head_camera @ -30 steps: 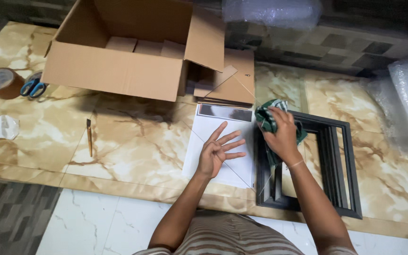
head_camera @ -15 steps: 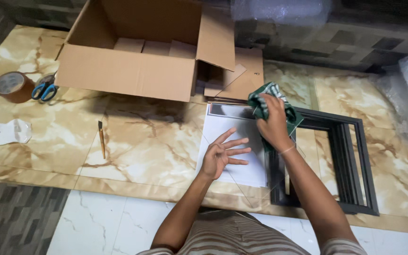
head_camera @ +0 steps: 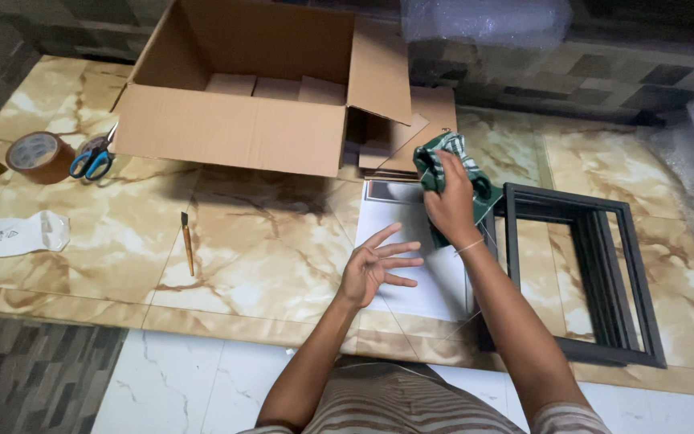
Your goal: The person wipes a rectangular glass pane and a black frame with a green and white striped cloth. They repeatedly rub the surfaces, fold the cloth, and continue cleaning both items on the floor.
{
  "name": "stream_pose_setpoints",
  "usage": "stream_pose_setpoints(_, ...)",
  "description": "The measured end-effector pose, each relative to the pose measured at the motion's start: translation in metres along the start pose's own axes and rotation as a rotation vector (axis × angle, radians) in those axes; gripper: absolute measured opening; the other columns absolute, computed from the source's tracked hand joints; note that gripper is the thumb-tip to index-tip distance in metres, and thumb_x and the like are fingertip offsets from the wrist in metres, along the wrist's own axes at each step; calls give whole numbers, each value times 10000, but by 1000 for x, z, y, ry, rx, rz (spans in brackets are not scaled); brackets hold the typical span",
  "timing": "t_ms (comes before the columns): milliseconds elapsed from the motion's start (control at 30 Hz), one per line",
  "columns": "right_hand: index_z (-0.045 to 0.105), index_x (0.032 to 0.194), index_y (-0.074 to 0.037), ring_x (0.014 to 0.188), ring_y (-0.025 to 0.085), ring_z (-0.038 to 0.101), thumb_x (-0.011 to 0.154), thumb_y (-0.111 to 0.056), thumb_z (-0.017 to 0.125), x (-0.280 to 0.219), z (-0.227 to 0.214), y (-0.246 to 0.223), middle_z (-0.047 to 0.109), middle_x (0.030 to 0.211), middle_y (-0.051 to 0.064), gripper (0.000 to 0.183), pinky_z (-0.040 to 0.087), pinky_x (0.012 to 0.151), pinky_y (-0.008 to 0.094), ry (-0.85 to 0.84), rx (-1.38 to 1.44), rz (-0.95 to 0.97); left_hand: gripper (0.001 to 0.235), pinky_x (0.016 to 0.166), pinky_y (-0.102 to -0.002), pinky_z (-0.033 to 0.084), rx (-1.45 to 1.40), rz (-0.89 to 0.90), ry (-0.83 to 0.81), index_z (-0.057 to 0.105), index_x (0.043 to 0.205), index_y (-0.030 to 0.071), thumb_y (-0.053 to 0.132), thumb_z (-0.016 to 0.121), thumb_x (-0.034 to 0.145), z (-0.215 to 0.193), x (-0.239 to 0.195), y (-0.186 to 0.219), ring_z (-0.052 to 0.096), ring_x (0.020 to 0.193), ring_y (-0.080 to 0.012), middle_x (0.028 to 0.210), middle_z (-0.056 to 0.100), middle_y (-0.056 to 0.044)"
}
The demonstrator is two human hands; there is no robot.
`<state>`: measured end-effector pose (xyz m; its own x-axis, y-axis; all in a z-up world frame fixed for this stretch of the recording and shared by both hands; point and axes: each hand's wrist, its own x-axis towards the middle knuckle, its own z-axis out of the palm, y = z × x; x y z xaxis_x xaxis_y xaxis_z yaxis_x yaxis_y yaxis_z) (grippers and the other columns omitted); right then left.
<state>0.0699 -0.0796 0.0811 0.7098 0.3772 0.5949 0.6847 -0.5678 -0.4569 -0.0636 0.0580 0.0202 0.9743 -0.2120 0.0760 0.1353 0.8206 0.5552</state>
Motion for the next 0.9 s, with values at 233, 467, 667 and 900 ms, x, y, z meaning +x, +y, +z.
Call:
stream_pose_setpoints(233,516,1201,-20,1182,375,440,488,-10,572,-38,30,-54,511,1196,187,715,298,1035,446,-201,237,-114,516,610,-573,526,-41,-14,127,496,1221,82,160,389,723,-40,12,-21,621,832,-407,1027,603,-246)
stream_pose_setpoints(467,561,1175,-115,1146,294,481,603,-8,628,10,8,12,508,1193,59,585,340,998,405,5,72,137,642,656,-592,504,88,-3,-19,337,1334,62,166,362,701,-3,2,12,544,992,-487,1169,503,-329)
stream_pose_setpoints(667,545,1168,-56,1155,365,476,433,53,577,-24,31,-66,498,1221,149,744,363,966,454,-271,165,-91,529,618,-534,539,-3,-61,130,521,1191,23,230,393,722,-67,23,-26,632,810,-403,968,622,-244)
stream_pose_setpoints(900,504,1263,-175,1216,294,434,536,-31,584,-2,19,-21,489,1278,81,746,329,858,495,-267,-46,60,529,677,-618,485,13,-23,73,432,1247,80,176,381,729,-16,13,11,587,935,-434,1056,592,-228)
